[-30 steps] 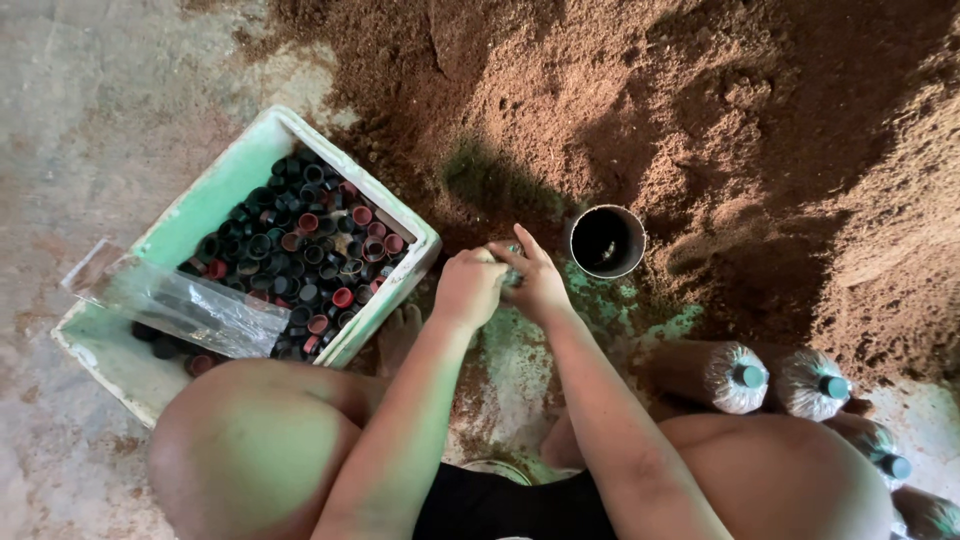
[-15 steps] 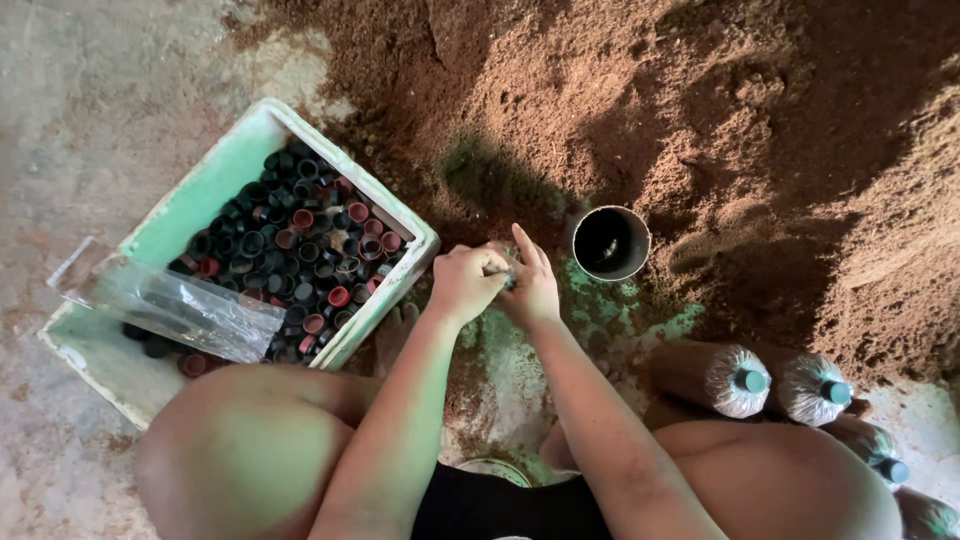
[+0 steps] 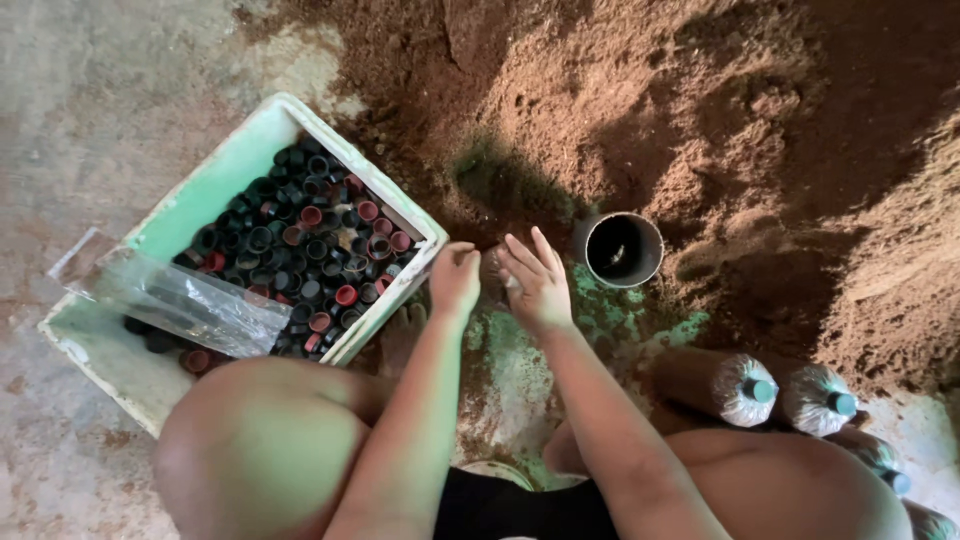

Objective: The person scoops soil into a cylindrical pot using a plastic tube. They then place small black objects into the pot and cover them with more soil. Finally, they place a plastic bag over the top of the pot.

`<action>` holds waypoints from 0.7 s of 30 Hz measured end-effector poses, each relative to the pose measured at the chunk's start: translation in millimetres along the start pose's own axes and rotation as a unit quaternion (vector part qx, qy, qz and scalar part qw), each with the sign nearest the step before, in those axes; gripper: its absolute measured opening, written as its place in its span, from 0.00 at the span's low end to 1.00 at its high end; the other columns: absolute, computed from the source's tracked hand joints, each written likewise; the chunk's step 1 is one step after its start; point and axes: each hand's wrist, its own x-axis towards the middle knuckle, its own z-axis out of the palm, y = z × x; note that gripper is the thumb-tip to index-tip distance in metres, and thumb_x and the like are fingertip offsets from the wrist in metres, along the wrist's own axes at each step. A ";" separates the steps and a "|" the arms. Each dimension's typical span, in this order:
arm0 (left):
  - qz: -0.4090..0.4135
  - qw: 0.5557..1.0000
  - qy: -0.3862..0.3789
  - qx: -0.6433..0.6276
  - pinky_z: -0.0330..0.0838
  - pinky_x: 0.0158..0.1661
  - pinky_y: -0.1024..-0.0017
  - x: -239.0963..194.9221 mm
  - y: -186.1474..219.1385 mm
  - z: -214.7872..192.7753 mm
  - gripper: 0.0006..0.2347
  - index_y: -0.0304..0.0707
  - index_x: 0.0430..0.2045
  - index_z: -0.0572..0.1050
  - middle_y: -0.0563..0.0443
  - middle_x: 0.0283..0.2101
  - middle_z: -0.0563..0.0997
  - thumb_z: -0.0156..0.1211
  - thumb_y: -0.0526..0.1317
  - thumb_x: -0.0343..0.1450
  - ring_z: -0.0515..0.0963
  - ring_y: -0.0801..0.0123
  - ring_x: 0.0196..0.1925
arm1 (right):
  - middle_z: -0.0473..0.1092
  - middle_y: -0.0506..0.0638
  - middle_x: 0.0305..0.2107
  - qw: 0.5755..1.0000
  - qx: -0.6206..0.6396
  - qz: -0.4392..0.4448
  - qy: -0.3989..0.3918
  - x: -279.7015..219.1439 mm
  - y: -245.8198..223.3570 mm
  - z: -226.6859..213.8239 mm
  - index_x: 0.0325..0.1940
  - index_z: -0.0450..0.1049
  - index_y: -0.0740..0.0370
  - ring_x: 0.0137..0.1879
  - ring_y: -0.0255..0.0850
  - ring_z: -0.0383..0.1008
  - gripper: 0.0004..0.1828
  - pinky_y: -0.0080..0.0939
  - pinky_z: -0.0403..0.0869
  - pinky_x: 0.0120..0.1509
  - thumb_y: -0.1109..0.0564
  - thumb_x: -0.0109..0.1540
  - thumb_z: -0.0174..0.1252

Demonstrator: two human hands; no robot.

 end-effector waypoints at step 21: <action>-0.083 0.992 -0.098 0.004 0.57 0.71 0.58 -9.7 -9.1 3.1 0.25 0.42 0.55 0.78 0.43 0.61 0.78 0.40 0.59 0.79 0.69 0.54 0.71 | 0.78 0.52 0.54 0.989 -0.124 -0.068 0.033 13.9 40.4 26.0 0.57 0.79 0.62 0.64 0.48 0.75 0.16 0.48 0.66 0.73 0.55 0.68 0.56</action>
